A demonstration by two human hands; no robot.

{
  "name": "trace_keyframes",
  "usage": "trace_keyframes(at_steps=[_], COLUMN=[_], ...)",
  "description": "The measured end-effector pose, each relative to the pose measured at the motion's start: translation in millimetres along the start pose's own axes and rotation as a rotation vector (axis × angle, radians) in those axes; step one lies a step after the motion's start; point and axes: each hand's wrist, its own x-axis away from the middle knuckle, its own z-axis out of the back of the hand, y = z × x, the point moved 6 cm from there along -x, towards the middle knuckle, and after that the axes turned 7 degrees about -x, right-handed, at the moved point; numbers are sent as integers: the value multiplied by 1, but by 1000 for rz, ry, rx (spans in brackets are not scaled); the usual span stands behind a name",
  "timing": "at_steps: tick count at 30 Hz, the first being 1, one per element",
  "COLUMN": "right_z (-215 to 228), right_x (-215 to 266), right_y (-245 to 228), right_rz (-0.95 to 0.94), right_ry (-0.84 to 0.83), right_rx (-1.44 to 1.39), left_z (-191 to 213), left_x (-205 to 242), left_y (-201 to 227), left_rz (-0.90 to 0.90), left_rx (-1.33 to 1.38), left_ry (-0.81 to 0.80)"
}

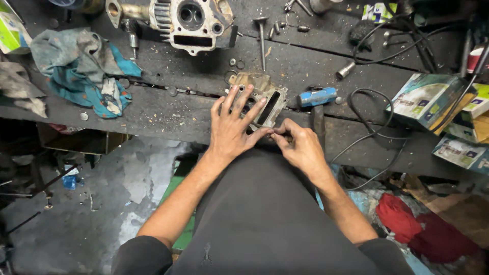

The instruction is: The person works on a disassembled engine cylinder head, using a hammer to tap a piston into place and then using a screwdriver to adjust internal components. The person rotates the head to access different areas and continues to manipulate the parts with the screwdriver.

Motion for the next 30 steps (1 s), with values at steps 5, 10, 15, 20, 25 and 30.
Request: trace_keyframes(at_steps=[5,10,15,20,25,30], right_z=[0,-5,-13,-13,-14,-6], right_x=[7,16,17,9,3,3], right_y=[1,-17,-11,11,24,24], right_rz=[-96,90,122,28,66,35], right_ry=[21,155,272,202,-22,-22], right_rx=[119,185,174,-2,-213,-39], left_z=[1,5,1,11,11,11], left_x=[-1,-2,-10,-14,-7,-5], left_y=[0,1,2,4,4,10], left_rz=[-23,-4,110,81,46,79], left_rx=[-7,-1,-61,-43,31,-65], left_ry=[65,82,88,48,-73,-87])
